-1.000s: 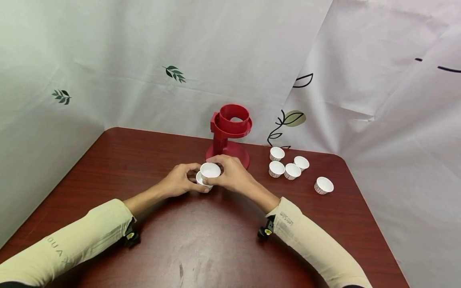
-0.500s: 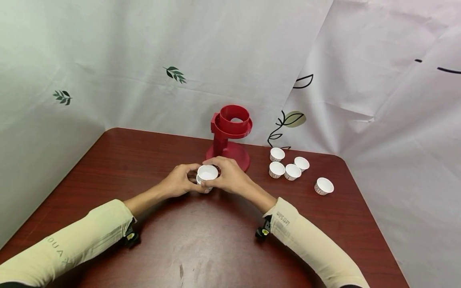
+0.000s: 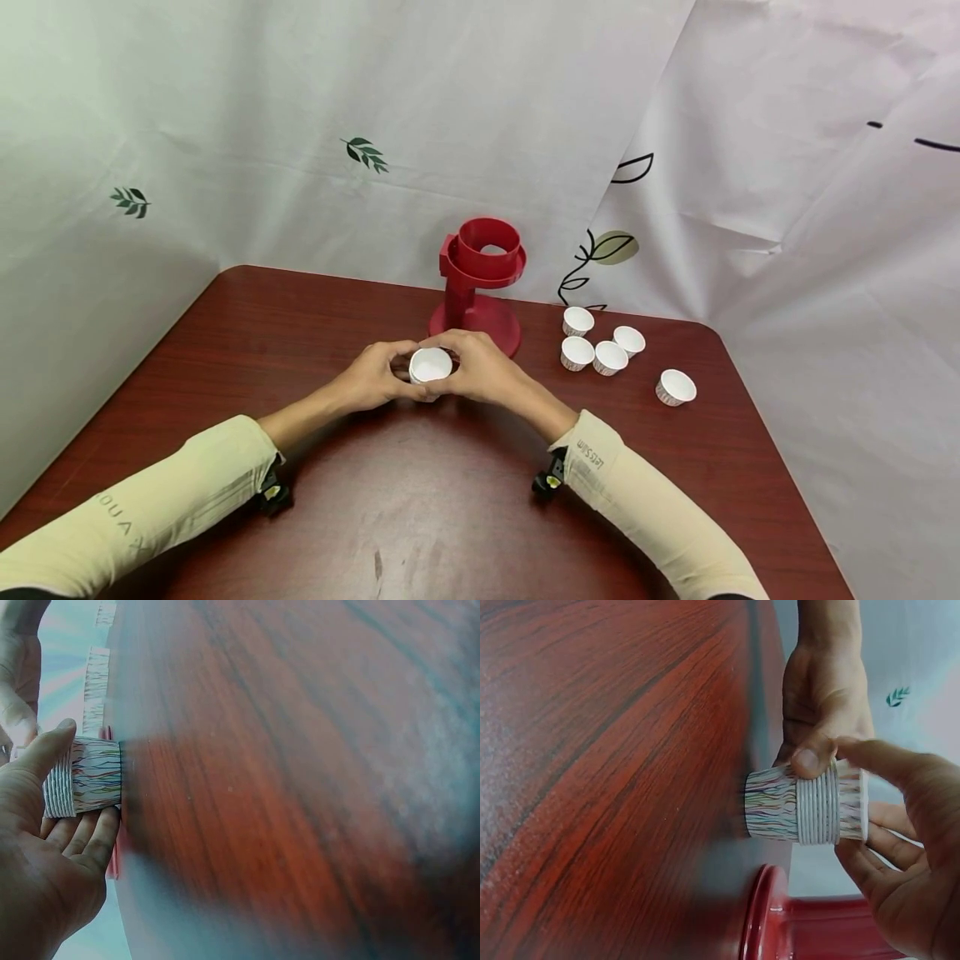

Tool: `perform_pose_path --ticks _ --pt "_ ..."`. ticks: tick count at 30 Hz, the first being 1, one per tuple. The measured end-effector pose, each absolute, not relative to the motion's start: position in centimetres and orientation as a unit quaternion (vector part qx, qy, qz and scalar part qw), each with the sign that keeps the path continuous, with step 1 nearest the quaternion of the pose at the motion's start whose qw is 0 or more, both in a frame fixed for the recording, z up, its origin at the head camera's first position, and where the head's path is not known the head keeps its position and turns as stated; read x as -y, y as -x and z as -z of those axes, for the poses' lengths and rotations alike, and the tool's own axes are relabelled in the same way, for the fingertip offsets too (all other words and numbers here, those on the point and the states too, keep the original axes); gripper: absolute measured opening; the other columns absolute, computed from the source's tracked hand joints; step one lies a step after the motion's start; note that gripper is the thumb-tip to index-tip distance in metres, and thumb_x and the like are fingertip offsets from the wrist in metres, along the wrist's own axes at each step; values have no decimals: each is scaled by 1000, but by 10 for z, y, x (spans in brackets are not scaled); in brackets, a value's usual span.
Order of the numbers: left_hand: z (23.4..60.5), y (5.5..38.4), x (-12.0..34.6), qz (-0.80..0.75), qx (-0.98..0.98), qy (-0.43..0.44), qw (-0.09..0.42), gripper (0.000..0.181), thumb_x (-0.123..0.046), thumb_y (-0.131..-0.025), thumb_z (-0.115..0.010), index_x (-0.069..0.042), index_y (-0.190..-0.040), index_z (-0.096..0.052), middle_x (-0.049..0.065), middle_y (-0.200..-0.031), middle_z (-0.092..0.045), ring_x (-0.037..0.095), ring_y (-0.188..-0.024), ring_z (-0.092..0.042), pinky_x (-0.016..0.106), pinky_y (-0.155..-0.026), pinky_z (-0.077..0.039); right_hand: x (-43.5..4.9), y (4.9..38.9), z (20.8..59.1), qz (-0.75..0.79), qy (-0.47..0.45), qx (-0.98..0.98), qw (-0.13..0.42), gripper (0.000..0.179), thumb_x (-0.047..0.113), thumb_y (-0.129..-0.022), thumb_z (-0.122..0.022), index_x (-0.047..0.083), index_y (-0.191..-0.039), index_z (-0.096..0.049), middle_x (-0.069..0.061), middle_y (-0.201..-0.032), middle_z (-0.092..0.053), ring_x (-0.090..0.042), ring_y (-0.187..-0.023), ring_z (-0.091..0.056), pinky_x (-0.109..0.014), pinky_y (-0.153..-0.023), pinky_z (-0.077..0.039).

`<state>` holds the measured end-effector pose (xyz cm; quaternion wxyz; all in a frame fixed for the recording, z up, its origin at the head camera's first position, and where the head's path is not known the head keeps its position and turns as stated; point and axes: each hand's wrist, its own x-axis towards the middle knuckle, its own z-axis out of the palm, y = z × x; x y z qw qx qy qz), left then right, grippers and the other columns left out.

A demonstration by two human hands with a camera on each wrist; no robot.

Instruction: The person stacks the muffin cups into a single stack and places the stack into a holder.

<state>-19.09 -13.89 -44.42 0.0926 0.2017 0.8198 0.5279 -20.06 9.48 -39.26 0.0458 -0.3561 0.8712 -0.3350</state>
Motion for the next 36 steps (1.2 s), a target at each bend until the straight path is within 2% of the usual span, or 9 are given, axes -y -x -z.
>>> perform_pose_path --ticks 5,9,16,22,26,31,36 --pt "443 190 138 -534 -816 -197 98 61 -11 -83 -102 -5 -137 -75 9 -119 -83 13 -109 -77 20 -94 -64 -96 200 392 330 356 -873 42 49 25 -94 -93 11 -139 -79 -6 -133 -81 -20 -115 -73 -28 -98 -58" --pt "443 190 138 -542 -811 -197 103 59 -9 -83 -101 -4 -136 -75 9 -118 -82 13 -106 -77 20 -92 -65 -94 199 393 331 345 -878 39 45 24 -95 -92 11 -137 -81 -8 -131 -80 -21 -116 -72 -28 -96 -57" --pt "444 189 138 -544 -810 -193 102 59 -6 -82 -101 -3 -135 -75 10 -120 -83 9 -105 -77 21 -92 -65 -92 199 394 334 339 -878 47 44 25 -97 -90 11 -138 -82 -5 -128 -81 -21 -122 -69 -33 -100 -58" --pt "444 189 137 -545 -811 -188 106 62 -7 -81 -102 -5 -137 -75 10 -121 -83 12 -106 -77 20 -91 -65 -91 200 396 340 323 -882 52 47 29 -95 -93 12 -138 -82 -5 -125 -83 -19 -117 -71 -29 -95 -58" --pt "443 189 137 -547 -809 -189 107 63 -7 -82 -102 -5 -139 -75 10 -121 -83 13 -106 -78 20 -91 -65 -93 201 396 352 313 -880 57 49 31 -93 -95 11 -137 -83 -5 -126 -83 -20 -116 -72 -32 -95 -62" --pt "444 190 137 -544 -809 -196 104 60 -10 -83 -101 -5 -137 -76 11 -121 -83 13 -104 -77 21 -91 -65 -96 203 398 368 301 -877 73 43 24 -92 -95 11 -132 -85 -6 -126 -82 -21 -118 -73 -40 -100 -66" --pt "442 189 138 -548 -806 -197 105 58 -10 -83 -101 -6 -136 -76 10 -119 -83 13 -102 -77 20 -90 -65 -97 203 396 375 287 -877 90 40 19 -92 -95 10 -130 -85 -6 -124 -83 -19 -111 -77 -31 -93 -66"
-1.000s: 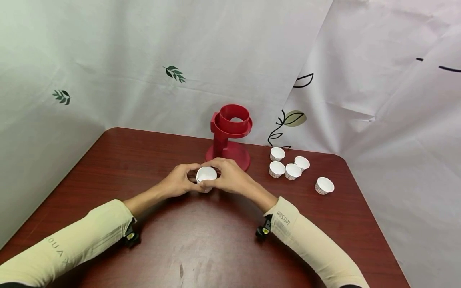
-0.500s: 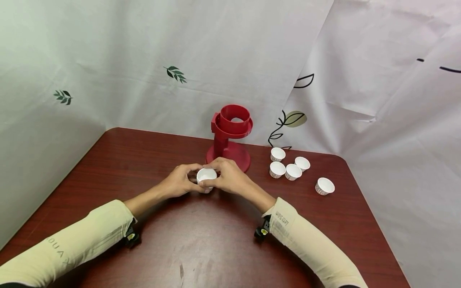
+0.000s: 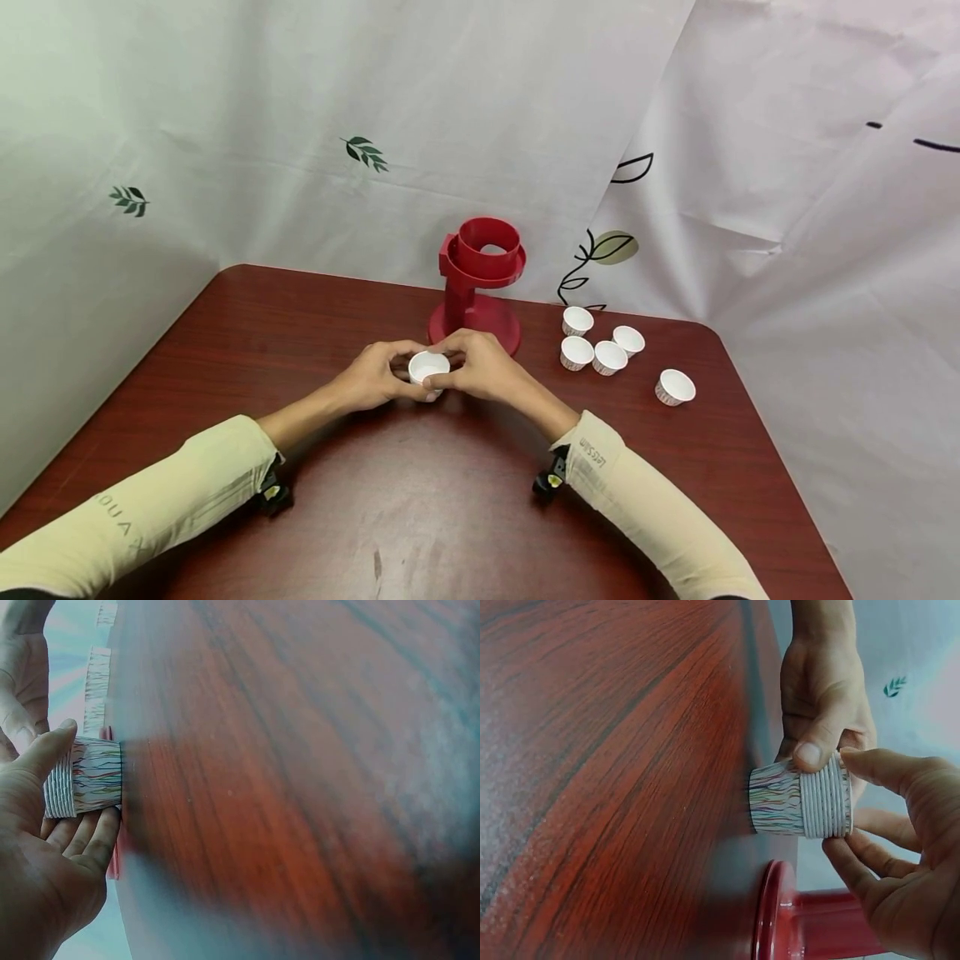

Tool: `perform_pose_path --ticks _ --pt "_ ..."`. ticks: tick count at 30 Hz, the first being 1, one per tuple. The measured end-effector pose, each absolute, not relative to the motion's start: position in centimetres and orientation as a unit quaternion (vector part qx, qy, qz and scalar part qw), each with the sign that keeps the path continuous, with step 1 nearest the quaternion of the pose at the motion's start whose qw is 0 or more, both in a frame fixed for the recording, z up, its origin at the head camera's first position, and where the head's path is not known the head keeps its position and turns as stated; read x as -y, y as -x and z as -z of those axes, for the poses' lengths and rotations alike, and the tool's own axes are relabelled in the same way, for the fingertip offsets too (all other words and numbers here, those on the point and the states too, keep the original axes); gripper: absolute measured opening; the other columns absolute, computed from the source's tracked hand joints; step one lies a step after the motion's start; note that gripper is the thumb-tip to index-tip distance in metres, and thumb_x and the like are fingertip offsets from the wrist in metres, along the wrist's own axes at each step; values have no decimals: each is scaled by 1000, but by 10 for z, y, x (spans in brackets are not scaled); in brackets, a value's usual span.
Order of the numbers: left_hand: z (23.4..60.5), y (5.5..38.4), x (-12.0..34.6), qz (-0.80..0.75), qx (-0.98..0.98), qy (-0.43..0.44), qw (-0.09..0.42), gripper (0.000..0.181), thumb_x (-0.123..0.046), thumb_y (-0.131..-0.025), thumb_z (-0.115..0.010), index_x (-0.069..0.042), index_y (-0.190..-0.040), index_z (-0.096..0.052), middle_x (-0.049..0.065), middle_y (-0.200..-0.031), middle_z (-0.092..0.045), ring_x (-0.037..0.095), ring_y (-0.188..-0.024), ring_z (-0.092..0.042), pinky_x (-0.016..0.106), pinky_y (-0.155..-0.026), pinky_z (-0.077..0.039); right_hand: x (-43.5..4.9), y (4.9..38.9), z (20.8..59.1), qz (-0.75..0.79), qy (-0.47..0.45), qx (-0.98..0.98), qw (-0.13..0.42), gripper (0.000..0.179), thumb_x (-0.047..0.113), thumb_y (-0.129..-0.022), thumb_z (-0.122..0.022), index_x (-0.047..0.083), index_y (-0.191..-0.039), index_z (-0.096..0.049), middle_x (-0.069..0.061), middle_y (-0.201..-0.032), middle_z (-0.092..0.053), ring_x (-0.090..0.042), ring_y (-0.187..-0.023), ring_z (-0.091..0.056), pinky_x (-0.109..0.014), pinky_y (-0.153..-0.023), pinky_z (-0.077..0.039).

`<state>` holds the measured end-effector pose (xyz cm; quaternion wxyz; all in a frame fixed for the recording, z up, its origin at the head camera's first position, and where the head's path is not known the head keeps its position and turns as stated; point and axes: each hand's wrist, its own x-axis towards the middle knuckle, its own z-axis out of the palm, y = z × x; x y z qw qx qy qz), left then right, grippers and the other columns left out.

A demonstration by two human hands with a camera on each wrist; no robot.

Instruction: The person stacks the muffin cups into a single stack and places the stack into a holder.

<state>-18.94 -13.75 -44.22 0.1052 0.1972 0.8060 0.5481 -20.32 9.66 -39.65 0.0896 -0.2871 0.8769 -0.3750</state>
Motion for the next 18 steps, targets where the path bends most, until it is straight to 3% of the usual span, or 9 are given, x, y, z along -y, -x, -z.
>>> perform_pose_path --ticks 5,18 --pt "442 189 137 -549 -806 -194 108 57 -9 -83 -101 -5 -135 -76 10 -119 -83 11 -101 -77 21 -89 -65 -95 204 396 385 273 -875 105 42 20 -90 -96 10 -130 -84 -6 -120 -84 -16 -103 -81 -23 -88 -64" --pt "441 190 136 -544 -810 -191 108 57 -8 -82 -101 -5 -134 -77 8 -116 -82 12 -100 -77 21 -88 -65 -93 204 397 403 263 -870 111 41 16 -88 -96 8 -126 -85 -7 -113 -86 -12 -95 -80 -20 -82 -62"
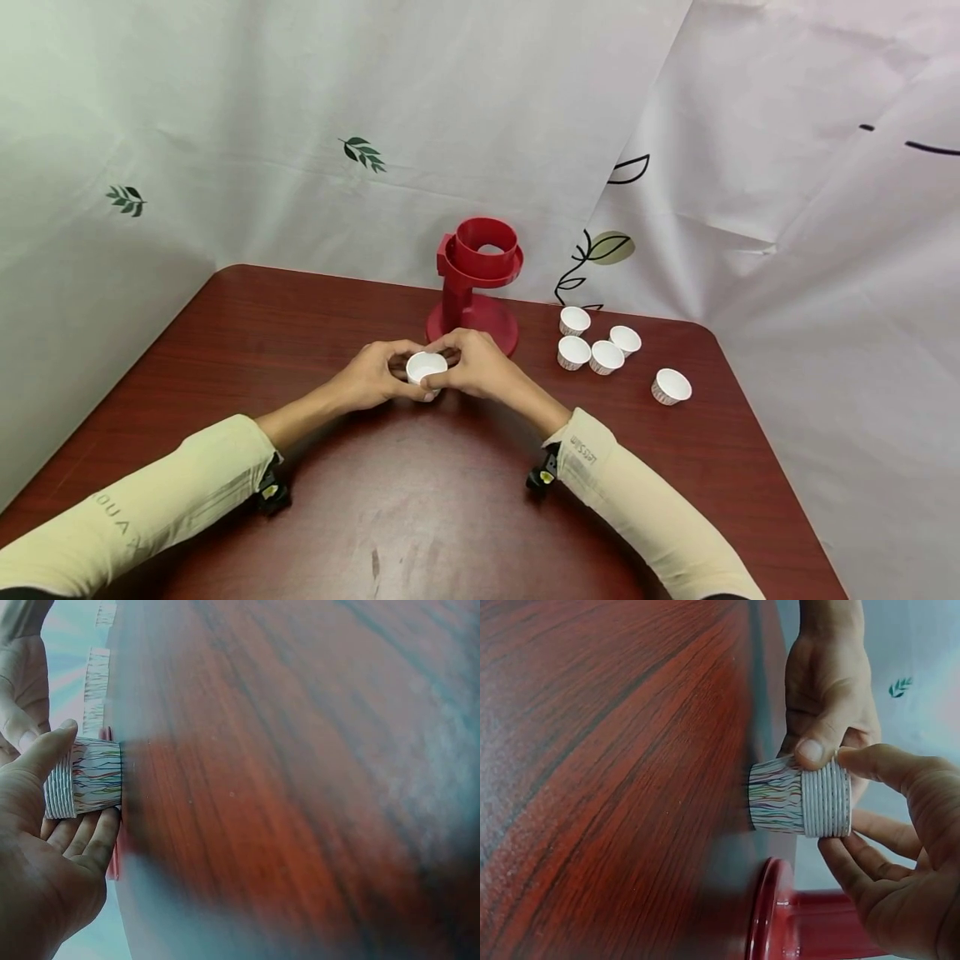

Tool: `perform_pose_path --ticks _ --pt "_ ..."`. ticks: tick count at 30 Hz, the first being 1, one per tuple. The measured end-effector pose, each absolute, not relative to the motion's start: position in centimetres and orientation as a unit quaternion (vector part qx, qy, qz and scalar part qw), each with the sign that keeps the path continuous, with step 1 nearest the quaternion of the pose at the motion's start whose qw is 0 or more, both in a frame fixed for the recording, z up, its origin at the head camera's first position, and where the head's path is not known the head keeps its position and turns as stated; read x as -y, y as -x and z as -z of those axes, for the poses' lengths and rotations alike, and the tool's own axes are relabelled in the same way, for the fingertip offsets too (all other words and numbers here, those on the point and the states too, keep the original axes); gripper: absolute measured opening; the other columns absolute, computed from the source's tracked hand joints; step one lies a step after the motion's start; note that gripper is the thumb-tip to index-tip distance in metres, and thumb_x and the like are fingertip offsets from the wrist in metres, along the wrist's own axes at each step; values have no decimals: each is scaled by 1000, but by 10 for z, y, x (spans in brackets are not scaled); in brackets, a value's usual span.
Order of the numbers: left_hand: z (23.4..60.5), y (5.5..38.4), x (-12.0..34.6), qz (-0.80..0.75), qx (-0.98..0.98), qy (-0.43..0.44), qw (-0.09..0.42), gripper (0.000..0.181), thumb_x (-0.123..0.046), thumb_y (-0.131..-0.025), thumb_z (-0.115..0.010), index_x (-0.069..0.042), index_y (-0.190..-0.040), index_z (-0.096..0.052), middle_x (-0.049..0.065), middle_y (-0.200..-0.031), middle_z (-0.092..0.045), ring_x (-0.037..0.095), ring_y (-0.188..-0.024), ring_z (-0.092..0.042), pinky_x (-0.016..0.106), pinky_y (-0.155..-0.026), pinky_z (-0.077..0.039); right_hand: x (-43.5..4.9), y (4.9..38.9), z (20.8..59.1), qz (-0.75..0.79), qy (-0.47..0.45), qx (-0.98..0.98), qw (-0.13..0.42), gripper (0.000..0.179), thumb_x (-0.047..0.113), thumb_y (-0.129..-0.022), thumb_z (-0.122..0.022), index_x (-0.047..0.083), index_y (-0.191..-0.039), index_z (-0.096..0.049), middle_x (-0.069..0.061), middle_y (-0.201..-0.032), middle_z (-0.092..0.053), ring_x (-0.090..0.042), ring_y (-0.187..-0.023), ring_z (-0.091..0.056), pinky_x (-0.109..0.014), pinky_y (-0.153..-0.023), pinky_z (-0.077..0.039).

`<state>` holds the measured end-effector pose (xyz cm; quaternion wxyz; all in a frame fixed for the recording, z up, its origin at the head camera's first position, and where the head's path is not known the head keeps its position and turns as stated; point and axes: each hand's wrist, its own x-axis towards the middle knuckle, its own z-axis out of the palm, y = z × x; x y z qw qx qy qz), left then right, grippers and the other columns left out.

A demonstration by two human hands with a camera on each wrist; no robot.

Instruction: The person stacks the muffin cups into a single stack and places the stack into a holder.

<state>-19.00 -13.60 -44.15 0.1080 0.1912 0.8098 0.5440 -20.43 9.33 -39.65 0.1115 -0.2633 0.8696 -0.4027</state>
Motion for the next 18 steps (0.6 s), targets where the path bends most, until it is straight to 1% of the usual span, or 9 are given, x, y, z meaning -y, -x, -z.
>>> perform_pose_path --ticks 9,18 --pt "442 189 137 -542 -812 -191 107 58 -8 -82 -102 -5 -134 -76 8 -117 -82 13 -102 -77 21 -89 -65 -92 205 397 401 265 -870 112 39 15 -88 -96 8 -125 -86 -7 -112 -86 -14 -94 -80 -19 -81 -61" --pt "443 190 137 -542 -811 -193 108 58 -10 -82 -102 -5 -134 -77 10 -118 -82 14 -103 -78 20 -89 -65 -93 204 399 397 263 -873 107 41 17 -88 -97 8 -126 -85 -8 -115 -86 -15 -96 -80 -17 -80 -60"
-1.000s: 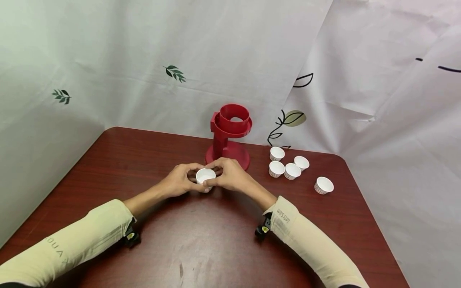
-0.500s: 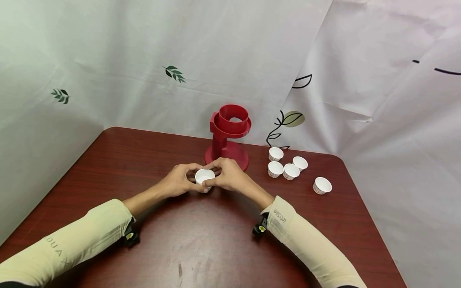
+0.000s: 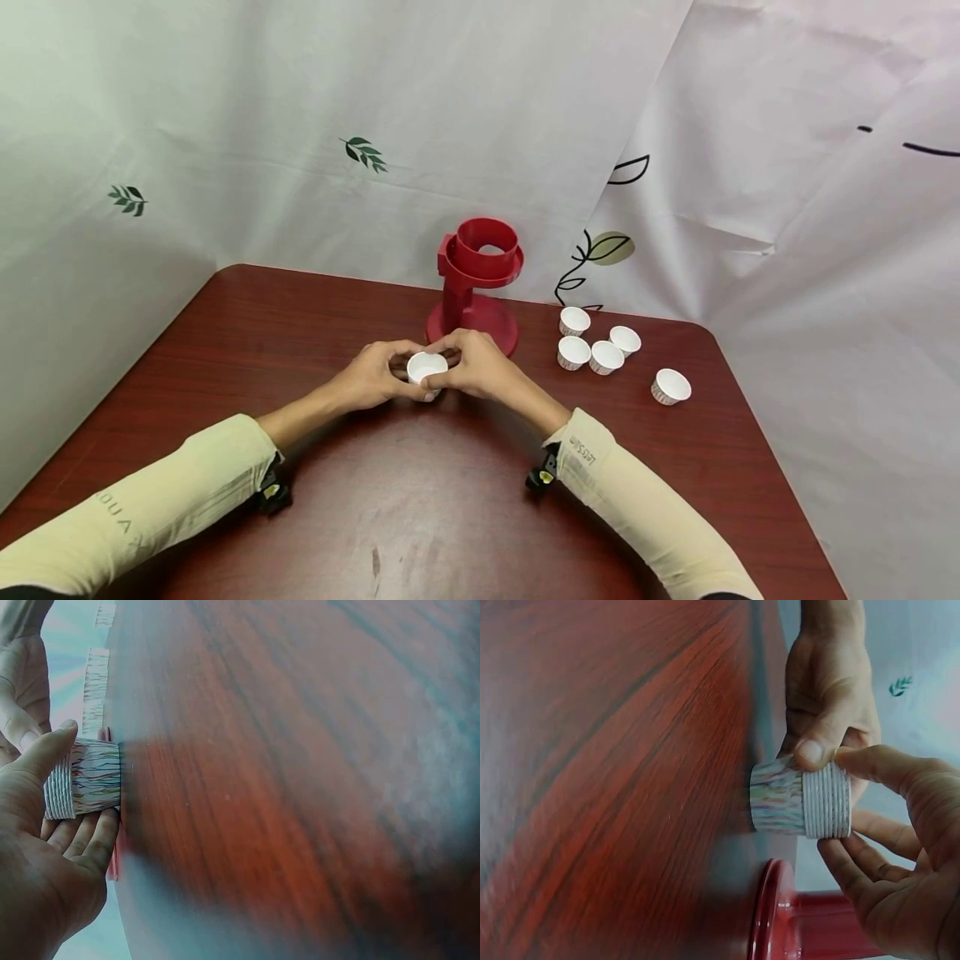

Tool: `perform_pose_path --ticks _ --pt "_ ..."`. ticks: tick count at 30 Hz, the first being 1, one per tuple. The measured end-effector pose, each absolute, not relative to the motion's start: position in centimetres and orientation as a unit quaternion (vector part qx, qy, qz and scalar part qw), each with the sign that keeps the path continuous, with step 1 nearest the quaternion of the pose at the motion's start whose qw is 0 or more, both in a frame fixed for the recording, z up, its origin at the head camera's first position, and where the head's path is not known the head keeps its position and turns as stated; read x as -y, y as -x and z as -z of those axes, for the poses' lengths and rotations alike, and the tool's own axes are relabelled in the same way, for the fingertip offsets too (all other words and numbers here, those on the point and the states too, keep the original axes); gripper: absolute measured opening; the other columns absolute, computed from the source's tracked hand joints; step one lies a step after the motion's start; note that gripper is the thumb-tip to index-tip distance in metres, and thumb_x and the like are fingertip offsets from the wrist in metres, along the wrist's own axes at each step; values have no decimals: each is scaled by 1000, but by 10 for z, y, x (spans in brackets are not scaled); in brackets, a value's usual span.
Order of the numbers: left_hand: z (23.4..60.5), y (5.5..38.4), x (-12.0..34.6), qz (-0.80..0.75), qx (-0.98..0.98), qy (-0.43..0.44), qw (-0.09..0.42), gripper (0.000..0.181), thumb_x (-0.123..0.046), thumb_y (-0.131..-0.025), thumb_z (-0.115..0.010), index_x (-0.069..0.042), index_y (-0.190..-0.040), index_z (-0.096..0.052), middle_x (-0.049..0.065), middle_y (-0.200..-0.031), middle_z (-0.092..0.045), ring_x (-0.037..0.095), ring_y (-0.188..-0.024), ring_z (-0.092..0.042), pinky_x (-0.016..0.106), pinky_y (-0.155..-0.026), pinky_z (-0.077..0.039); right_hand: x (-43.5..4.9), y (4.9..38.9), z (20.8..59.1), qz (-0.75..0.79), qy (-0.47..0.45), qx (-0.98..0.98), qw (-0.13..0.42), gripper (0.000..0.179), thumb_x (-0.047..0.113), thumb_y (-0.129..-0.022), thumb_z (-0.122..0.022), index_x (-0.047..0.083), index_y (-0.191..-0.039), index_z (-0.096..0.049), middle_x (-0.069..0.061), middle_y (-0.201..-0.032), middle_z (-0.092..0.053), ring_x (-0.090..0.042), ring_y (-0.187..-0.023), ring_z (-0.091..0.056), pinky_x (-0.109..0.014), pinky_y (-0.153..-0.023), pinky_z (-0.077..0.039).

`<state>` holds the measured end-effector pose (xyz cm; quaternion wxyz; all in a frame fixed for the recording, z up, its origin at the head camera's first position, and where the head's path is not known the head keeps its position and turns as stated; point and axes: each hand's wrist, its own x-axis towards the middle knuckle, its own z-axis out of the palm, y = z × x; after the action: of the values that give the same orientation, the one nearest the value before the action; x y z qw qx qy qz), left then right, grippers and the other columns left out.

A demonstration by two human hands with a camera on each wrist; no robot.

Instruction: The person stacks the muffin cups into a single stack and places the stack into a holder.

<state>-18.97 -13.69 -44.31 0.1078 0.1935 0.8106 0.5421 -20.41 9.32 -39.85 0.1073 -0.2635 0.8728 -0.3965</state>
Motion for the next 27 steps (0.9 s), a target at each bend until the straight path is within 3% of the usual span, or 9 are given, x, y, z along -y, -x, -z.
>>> perform_pose_path --ticks 15,24,27 --pt "444 191 135 -532 -819 -193 96 59 -11 -82 -103 -1 -134 -76 11 -117 -83 13 -103 -77 19 -91 -64 -98 205 399 398 278 -869 95 43 19 -88 -96 9 -128 -84 -7 -121 -84 -14 -102 -81 -20 -88 -63" --pt "445 190 136 -542 -811 -195 99 58 -8 -83 -102 0 -135 -76 13 -118 -82 12 -101 -77 20 -89 -64 -102 202 398 421 257 -865 94 49 21 -89 -97 7 -133 -81 -8 -124 -85 -18 -108 -82 -40 -101 -68" --pt "446 190 137 -540 -813 -193 99 59 -8 -83 -102 -1 -135 -76 13 -118 -82 13 -101 -77 19 -88 -64 -103 201 397 416 256 -867 94 50 22 -89 -97 7 -134 -81 -8 -123 -85 -19 -111 -81 -41 -104 -67"
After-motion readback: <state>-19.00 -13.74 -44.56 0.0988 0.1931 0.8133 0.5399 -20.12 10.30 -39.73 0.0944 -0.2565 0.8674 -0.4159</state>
